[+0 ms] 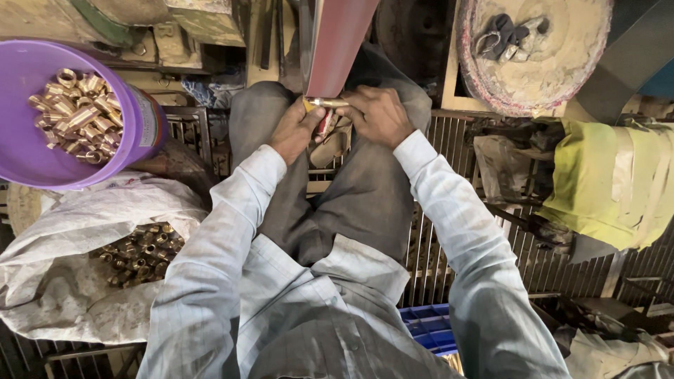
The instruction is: The person sits on a metal grate floor and repeatedly picks up small brass-colored cylindrical metal parts from a white sack. They press each part against a vertical rotating grinding wheel to polish it, then drop the finished part into a purple bucket.
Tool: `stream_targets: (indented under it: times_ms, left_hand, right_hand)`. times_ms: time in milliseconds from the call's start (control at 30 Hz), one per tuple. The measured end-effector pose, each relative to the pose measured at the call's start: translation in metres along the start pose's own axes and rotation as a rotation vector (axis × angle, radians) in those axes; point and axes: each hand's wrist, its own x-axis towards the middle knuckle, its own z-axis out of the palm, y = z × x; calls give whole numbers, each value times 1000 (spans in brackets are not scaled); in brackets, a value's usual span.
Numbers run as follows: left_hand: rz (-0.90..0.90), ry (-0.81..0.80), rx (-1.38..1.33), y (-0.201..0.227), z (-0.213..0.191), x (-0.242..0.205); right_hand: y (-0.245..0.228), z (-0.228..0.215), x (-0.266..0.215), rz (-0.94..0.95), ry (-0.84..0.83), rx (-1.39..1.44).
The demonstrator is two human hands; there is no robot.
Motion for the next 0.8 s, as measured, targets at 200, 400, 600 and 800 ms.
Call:
stream_targets:
  times_ms: [200, 400, 600, 800]
  left_hand:
    - [-4, -2, 8, 5, 1, -3]
    - [-38, 16, 27, 10, 3, -3]
    - [-45, 39, 38, 4, 2, 0]
    - [-18, 60, 95, -3, -1, 1]
  right_hand:
    - [1, -3, 6, 51, -60, 85]
    - [-2, -9, 12, 122, -124, 169]
    - [8, -5, 18, 205, -209, 286]
    - [26, 1, 21, 229, -243, 441]
